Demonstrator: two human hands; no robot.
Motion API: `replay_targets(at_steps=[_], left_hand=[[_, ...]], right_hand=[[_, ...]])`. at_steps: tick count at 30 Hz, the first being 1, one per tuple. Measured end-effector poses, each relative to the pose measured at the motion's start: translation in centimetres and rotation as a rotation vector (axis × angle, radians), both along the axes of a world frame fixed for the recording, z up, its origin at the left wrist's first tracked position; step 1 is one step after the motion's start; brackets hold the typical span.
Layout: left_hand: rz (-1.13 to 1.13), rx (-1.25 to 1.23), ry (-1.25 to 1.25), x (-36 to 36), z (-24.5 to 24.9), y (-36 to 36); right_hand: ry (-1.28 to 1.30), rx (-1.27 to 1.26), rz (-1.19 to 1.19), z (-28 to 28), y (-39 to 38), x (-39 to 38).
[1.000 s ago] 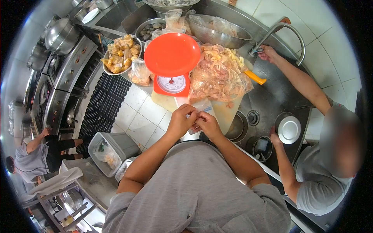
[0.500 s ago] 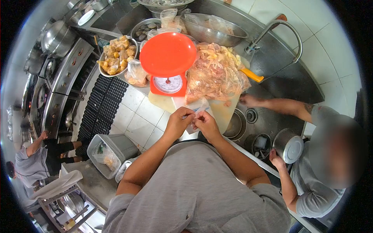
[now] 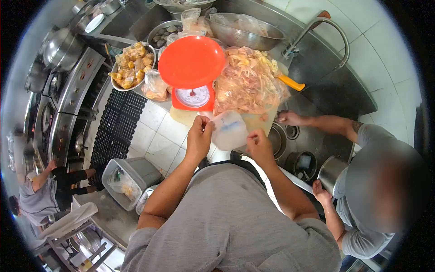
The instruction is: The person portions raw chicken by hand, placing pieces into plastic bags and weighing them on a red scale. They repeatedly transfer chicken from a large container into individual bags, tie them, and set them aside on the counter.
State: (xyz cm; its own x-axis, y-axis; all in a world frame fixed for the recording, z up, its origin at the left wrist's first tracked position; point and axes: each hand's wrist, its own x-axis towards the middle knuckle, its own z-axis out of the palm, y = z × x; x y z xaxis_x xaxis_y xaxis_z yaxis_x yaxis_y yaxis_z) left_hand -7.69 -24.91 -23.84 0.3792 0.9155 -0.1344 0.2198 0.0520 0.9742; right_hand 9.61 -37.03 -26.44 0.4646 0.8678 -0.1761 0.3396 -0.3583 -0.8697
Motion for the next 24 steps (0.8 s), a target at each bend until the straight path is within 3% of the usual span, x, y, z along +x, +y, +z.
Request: replay_targets(at_steps=[1,4,7,10,16,20,22,24], left_hand=[[-0.007,0.040,0.027,0.2,-0.1,0.0],[-0.036,0.352,0.111,1.0,0.7,-0.5],[-0.060,0.378,0.167,1.6,1.6,-0.6],[-0.069,0.353,0.140,2.0,2.7,-0.1],[0.039,0.405,-0.063,1.4,6.6,1.3],[0.212,0.460,-0.223,0.3,10.5,2.7],[0.255,0.447,-0.158,-0.5,13.5,3.3],[0.199,0.345,-0.533,-0.7,14.9,4.6]], right_hand=[[-0.106,0.086,-0.037,3.0,0.2,-0.7],[-0.325,0.491,0.222,5.9,1.5,-2.0],[-0.190,0.257,0.357,3.7,3.5,-3.6],[-0.557,0.058,0.439,1.5,4.7,-4.0],[-0.632,0.115,0.447,2.2,5.0,-1.9],[-0.678,0.189,0.437,-0.3,5.3,-0.5],[-0.676,0.248,0.342,-1.4,5.8,-0.3],[-0.703,0.302,0.262,-1.3,6.1,-0.1]])
